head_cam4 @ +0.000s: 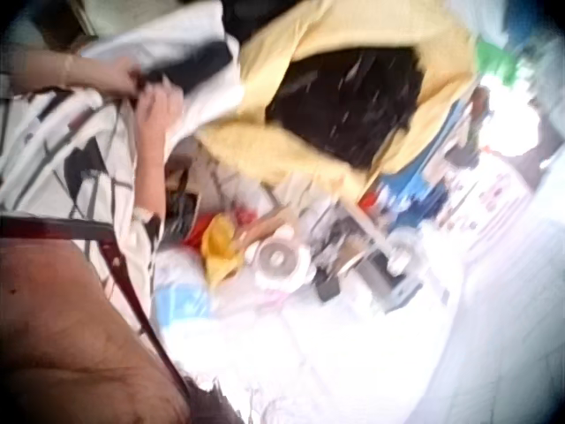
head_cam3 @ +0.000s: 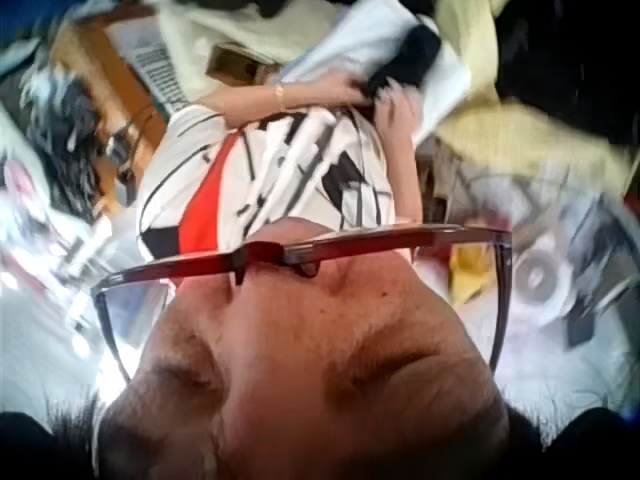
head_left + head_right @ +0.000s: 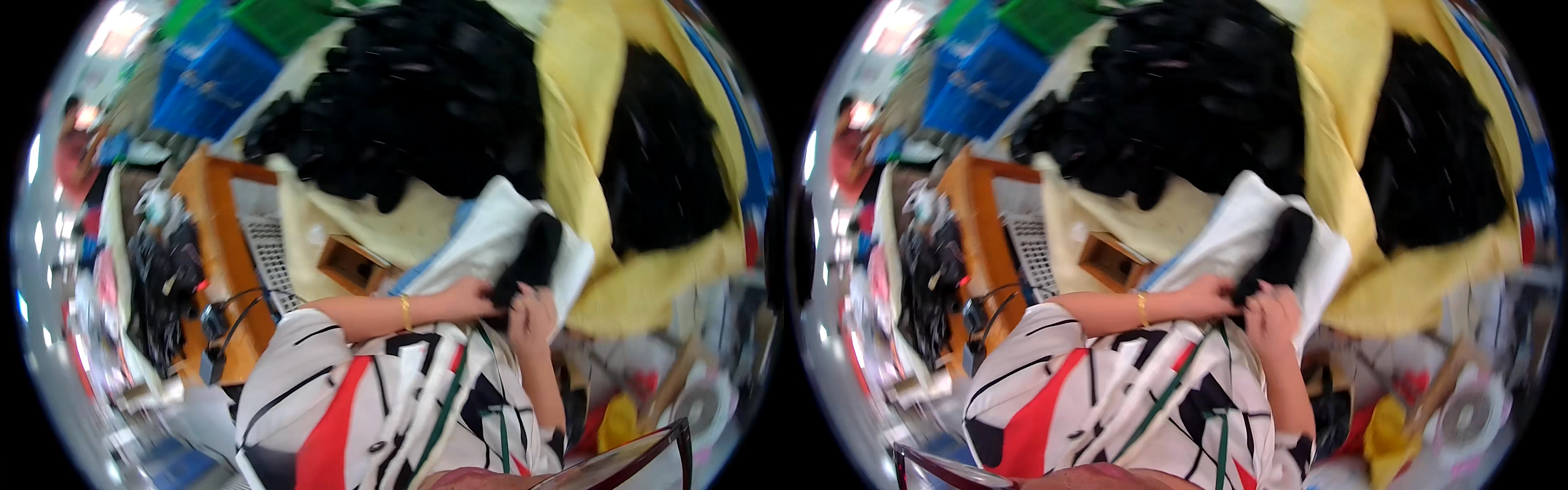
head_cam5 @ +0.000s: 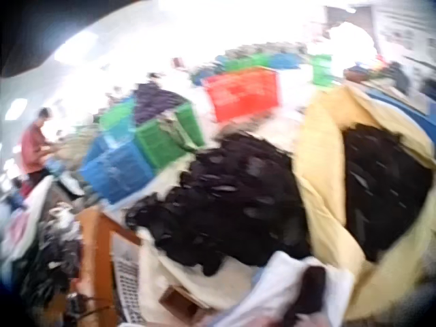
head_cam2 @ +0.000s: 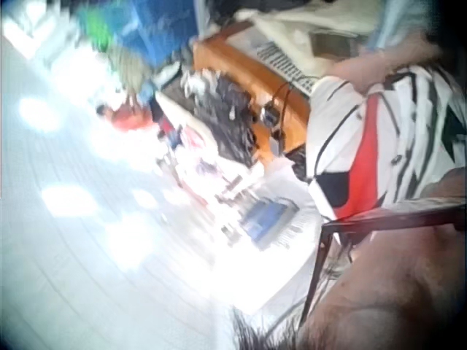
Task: The person sits and hand-sews a black slipper using a needle and thread. They repeatedly insert the needle into the slipper's sole and pull the thread through to secure the material. The person works on a single slipper for the duration of the clip, surrounded by a pile of similar black slippers.
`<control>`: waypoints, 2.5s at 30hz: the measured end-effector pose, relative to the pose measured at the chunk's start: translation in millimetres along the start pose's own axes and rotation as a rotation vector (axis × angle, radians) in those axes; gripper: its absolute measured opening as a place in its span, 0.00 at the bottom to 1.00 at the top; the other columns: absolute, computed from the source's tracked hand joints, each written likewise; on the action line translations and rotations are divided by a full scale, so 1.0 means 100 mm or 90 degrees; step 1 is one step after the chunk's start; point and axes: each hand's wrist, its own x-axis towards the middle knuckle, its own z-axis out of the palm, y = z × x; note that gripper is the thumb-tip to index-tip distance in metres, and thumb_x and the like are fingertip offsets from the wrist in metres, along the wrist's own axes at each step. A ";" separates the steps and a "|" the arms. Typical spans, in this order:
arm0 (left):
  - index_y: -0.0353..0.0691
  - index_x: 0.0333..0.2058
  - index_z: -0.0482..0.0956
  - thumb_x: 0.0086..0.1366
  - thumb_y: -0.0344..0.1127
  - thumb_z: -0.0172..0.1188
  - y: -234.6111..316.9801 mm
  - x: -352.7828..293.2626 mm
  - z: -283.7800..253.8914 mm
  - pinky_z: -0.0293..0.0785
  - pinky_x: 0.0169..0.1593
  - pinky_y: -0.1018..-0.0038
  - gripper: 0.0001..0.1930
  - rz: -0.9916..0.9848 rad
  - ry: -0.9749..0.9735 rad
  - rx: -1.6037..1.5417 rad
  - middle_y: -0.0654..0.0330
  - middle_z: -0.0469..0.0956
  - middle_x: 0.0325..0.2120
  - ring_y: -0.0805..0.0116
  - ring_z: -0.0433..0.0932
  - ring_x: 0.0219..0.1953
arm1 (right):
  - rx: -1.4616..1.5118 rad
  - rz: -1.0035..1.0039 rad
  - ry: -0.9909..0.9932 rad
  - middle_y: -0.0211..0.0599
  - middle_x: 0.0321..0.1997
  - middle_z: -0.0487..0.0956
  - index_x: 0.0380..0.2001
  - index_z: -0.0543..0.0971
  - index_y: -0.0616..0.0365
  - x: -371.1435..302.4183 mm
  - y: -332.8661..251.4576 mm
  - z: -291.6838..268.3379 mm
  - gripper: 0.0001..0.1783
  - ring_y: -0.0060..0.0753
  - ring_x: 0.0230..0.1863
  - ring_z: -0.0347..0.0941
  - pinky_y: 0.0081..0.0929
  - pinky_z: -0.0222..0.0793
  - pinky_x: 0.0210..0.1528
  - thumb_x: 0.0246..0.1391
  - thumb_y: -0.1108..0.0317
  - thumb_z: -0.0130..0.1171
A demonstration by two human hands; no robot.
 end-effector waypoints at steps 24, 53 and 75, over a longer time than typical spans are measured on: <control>0.30 0.42 0.82 0.61 0.30 0.64 1.67 0.69 -1.81 0.75 0.44 0.80 0.13 0.219 -0.291 0.247 0.64 0.82 0.32 0.79 0.77 0.36 | -0.398 0.319 0.108 0.39 0.25 0.74 0.27 0.78 0.59 -0.56 0.49 -1.58 0.03 0.44 0.27 0.71 0.35 0.69 0.31 0.52 0.75 0.63; 0.42 0.36 0.78 0.53 0.30 0.69 0.47 0.65 -0.64 0.74 0.37 0.64 0.12 0.481 0.334 0.512 0.58 0.77 0.31 0.56 0.76 0.35 | 0.086 0.217 -0.090 0.39 0.33 0.73 0.40 0.81 0.55 0.35 0.95 0.38 0.15 0.43 0.36 0.71 0.33 0.69 0.37 0.47 0.74 0.69; 0.35 0.34 0.78 0.64 0.39 0.64 0.47 0.85 -0.89 0.72 0.29 0.71 0.12 0.189 0.128 0.255 0.57 0.77 0.24 0.65 0.77 0.25 | -0.039 0.325 -0.277 0.44 0.27 0.74 0.23 0.75 0.62 0.43 0.65 0.34 0.17 0.52 0.32 0.73 0.43 0.71 0.34 0.52 0.59 0.65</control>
